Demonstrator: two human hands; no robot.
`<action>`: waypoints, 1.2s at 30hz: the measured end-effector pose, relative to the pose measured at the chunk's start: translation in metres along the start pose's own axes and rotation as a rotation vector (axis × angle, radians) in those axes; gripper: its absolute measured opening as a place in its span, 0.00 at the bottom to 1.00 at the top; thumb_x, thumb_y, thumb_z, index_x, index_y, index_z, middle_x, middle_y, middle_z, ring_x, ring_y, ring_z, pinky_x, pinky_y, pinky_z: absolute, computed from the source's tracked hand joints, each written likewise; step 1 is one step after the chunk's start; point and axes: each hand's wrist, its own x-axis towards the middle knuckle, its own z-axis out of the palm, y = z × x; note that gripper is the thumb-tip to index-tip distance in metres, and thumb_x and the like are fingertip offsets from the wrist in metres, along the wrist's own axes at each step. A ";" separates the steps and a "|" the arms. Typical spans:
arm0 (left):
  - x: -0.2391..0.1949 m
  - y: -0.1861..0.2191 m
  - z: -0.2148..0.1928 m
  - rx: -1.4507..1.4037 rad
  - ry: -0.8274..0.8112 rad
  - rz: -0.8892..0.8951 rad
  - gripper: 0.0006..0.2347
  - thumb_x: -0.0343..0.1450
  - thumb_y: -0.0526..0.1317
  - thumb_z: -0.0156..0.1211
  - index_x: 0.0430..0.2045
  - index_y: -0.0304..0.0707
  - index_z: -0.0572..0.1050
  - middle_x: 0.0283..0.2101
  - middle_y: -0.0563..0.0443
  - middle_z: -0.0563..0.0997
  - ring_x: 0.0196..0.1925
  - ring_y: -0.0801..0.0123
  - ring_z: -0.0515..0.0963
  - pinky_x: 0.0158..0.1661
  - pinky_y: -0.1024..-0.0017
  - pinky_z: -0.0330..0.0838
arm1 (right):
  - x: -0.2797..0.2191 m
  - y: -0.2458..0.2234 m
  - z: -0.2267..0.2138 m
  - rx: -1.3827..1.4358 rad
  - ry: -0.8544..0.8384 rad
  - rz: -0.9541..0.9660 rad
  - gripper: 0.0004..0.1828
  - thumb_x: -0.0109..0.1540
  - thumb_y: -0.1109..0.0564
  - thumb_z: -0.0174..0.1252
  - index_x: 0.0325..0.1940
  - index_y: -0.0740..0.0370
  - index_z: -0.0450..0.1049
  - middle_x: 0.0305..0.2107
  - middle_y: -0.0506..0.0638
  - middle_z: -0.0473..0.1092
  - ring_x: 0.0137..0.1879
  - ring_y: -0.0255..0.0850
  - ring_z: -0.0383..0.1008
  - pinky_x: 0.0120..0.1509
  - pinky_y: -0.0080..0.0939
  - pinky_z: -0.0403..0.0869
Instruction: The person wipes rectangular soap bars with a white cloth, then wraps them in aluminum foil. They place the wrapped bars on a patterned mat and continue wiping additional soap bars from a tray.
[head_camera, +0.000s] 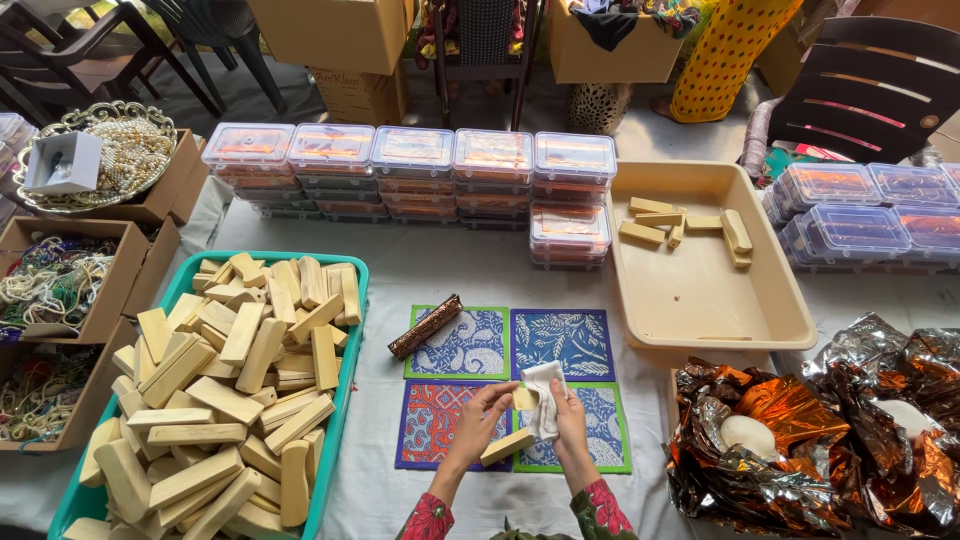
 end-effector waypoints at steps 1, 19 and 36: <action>-0.001 -0.010 0.003 0.073 -0.013 0.044 0.15 0.74 0.43 0.62 0.54 0.40 0.81 0.50 0.48 0.86 0.52 0.69 0.85 0.53 0.71 0.78 | 0.001 0.001 -0.002 0.070 0.039 0.006 0.18 0.69 0.49 0.55 0.54 0.65 0.74 0.35 0.49 0.78 0.34 0.32 0.77 0.35 0.33 0.76; -0.024 0.029 0.026 0.422 0.367 0.225 0.33 0.58 0.35 0.76 0.60 0.44 0.70 0.62 0.48 0.70 0.66 0.55 0.68 0.64 0.58 0.62 | -0.016 0.018 0.024 0.391 -0.104 0.340 0.21 0.68 0.50 0.51 0.62 0.64 0.70 0.44 0.57 0.77 0.47 0.46 0.81 0.53 0.44 0.80; 0.009 0.016 -0.003 0.179 0.066 0.140 0.25 0.71 0.42 0.66 0.64 0.38 0.69 0.61 0.42 0.78 0.62 0.58 0.79 0.60 0.63 0.71 | -0.005 -0.005 0.004 -0.029 -0.009 0.104 0.16 0.66 0.49 0.58 0.50 0.64 0.77 0.33 0.49 0.80 0.33 0.34 0.79 0.36 0.34 0.77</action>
